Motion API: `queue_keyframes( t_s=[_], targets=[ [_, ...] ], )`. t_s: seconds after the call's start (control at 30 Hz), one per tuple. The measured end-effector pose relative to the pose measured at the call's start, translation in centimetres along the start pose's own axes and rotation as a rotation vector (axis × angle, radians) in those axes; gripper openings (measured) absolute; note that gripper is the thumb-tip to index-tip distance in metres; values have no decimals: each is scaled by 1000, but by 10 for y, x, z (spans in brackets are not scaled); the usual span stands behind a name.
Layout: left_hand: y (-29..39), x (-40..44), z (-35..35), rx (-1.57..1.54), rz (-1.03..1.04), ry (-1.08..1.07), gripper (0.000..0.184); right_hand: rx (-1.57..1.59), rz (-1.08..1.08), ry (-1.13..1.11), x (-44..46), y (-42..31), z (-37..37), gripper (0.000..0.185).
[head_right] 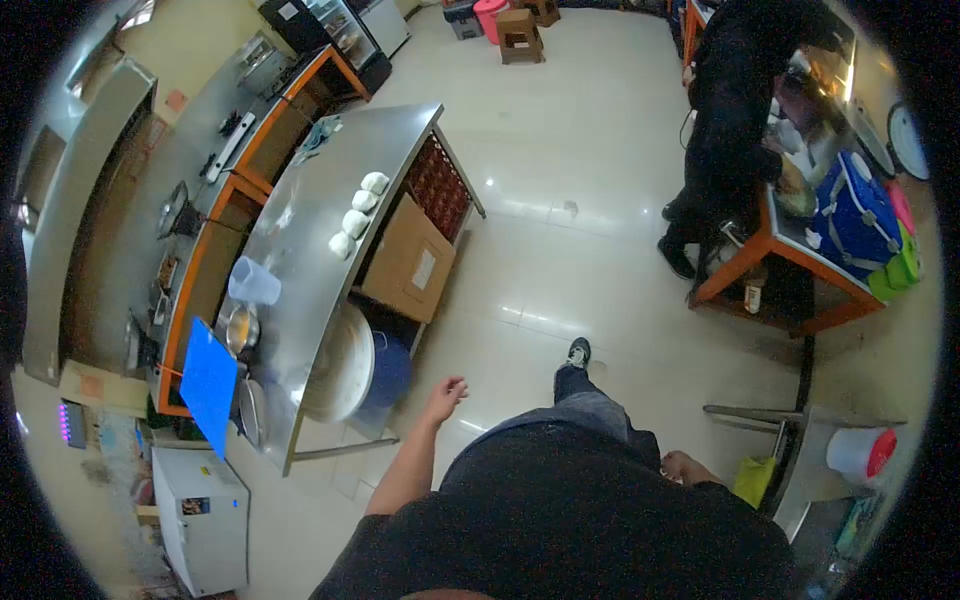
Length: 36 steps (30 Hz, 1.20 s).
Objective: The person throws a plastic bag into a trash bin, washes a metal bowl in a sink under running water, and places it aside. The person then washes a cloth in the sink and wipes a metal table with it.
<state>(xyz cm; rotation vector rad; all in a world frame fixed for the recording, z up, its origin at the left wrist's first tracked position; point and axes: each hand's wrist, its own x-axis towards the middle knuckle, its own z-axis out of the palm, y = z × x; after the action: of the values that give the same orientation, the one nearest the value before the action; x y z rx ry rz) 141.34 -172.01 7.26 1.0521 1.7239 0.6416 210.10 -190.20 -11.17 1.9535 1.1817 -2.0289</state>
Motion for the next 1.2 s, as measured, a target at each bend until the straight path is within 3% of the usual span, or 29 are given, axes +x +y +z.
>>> queue_keyframes(
  t_s=[0.07,0.13,0.2,0.23,0.27,0.3,0.33,0.37,0.4,0.43,0.5,0.6,0.7,0.77,0.8,0.9,0.93,1.0,1.2],
  targets=[
    [40,33,9,31,61,-182,39,-7,-166,-33,61,-18,-17,24],
    [15,75,7,176,53,-206,38,-17,-334,-59,104,-45,-41,25],
    [26,91,-19,446,30,-212,35,12,298,161,159,-159,-82,23],
    [33,100,-34,434,29,-184,35,-279,150,136,177,-223,-112,21],
    [35,106,-49,265,-110,-132,34,-570,2,109,190,-286,-138,20],
    [39,110,-66,93,-248,-86,34,-549,-86,232,202,-353,-160,21],
    [43,120,-84,-19,-255,-16,32,-527,-173,354,210,-415,-186,22],
    [46,128,-99,-135,-261,53,30,-433,-403,473,231,-464,-209,25],
    [55,139,-113,-255,-217,107,28,-277,-440,533,215,-536,-223,28],
    [69,154,-127,-377,-168,162,26,142,-525,441,198,-599,-229,29],
    [107,201,-158,-454,-21,249,26,377,-660,310,142,-719,-234,32],
    [201,280,-220,-557,150,250,27,302,-770,306,116,-813,-229,36],
    [263,415,-295,-754,255,312,27,240,-675,353,165,-826,-222,37],
    [287,529,-356,-684,359,331,28,396,-515,364,191,-809,-203,29],
    [314,564,-381,-729,370,315,29,436,-439,327,216,-779,-203,24],
    [366,703,-458,-763,316,344,30,98,-8,473,280,-615,-197,19],
    [368,749,-476,-804,292,345,29,87,136,458,247,-589,-174,18],
    [372,832,-512,-841,256,377,27,301,272,434,176,-601,-126,17],
    [373,1016,-589,-841,238,457,27,575,431,502,55,-669,-16,13]
  ],
)
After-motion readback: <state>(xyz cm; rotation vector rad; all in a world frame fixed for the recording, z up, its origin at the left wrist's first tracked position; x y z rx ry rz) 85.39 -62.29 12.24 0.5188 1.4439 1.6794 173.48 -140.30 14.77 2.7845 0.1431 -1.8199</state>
